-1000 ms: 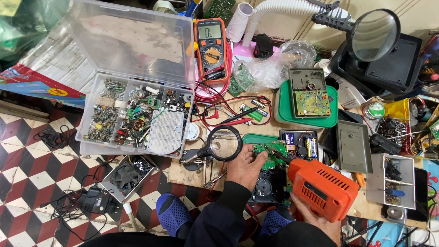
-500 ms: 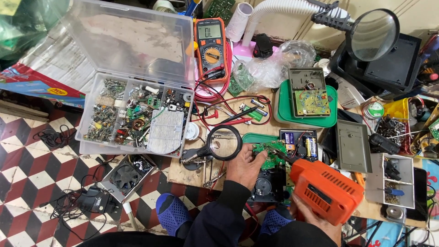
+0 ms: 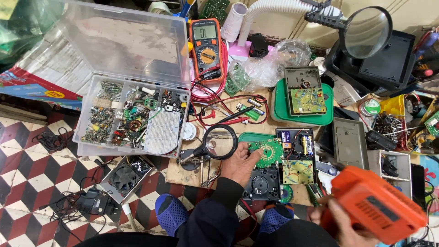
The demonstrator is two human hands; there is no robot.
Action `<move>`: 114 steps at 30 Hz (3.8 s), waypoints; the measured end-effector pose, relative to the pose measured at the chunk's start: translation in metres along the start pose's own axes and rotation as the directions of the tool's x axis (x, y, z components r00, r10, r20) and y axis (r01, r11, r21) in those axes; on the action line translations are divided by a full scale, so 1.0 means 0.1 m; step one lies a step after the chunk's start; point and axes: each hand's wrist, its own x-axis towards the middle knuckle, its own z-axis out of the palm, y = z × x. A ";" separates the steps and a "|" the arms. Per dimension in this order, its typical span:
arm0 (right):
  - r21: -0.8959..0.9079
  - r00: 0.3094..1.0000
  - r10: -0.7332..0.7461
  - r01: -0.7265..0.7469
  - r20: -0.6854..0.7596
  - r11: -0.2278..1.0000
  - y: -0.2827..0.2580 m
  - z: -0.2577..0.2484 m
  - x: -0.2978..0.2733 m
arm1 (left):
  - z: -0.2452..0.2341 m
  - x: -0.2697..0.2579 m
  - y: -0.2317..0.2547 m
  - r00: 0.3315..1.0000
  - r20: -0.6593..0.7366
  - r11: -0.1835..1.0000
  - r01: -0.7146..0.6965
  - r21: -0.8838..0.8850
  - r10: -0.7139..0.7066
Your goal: The person sits on the floor and works on a green circuit board, using a magnifying glass to view the components. They then use an orange heat gun to apply heat to the board and continue manipulating the components with their hands.
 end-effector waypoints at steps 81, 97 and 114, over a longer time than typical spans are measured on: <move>-0.447 0.831 -0.154 0.433 0.535 0.783 -0.12 1.32 1.03 | -0.05 -0.10 0.13 0.995 0.076 0.997 -0.068 -0.036 0.071; -0.394 0.752 -0.038 0.387 0.658 0.833 -0.46 0.90 0.63 | 0.03 -0.68 0.39 0.821 0.116 0.707 -0.546 0.449 0.560; -0.179 0.763 -0.318 0.488 0.563 0.854 0.43 0.54 -0.12 | -0.08 -1.61 -0.12 0.950 -0.267 0.980 -0.120 0.160 0.160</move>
